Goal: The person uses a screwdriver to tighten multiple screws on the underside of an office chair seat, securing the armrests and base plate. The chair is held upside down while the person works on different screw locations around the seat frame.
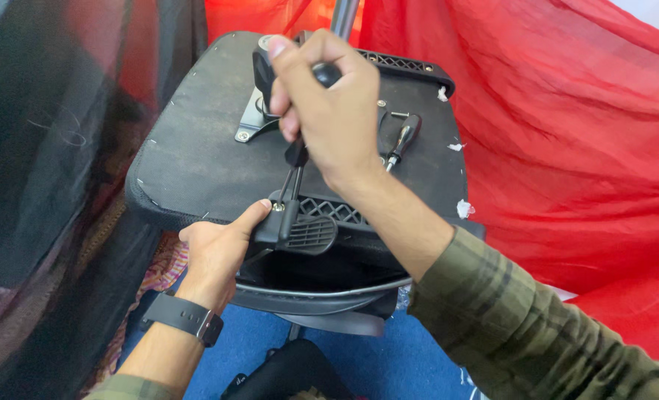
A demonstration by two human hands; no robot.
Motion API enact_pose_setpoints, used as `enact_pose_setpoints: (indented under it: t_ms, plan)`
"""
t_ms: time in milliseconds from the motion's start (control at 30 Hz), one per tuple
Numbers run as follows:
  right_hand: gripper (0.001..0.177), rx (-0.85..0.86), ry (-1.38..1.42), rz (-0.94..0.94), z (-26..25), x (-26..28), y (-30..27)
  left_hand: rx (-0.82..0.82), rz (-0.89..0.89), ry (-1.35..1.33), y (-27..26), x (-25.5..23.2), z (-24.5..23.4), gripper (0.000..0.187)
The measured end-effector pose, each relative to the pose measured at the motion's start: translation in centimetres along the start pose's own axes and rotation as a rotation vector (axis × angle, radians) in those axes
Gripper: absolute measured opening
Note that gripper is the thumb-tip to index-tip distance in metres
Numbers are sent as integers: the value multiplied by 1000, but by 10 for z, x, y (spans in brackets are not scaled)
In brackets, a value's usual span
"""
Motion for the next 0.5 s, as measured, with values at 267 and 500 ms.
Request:
enact_pose_setpoints:
  t_ms: [267, 500]
  plan:
    - [10, 11, 142, -81, -82, 34, 12, 42, 13, -20, 1, 6, -2, 106]
    - [3, 38, 44, -38, -109, 43, -8, -165, -74, 327, -14, -1, -7, 133]
Point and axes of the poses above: each hand's wrist, its own y-axis towards the middle knuckle, its own z-axis out of the palm, x = y × z, the point moved 4 cm from there along y, towards the middle knuckle, and after that the axes turned 9 degrees about -y, right-handed, at the moved point
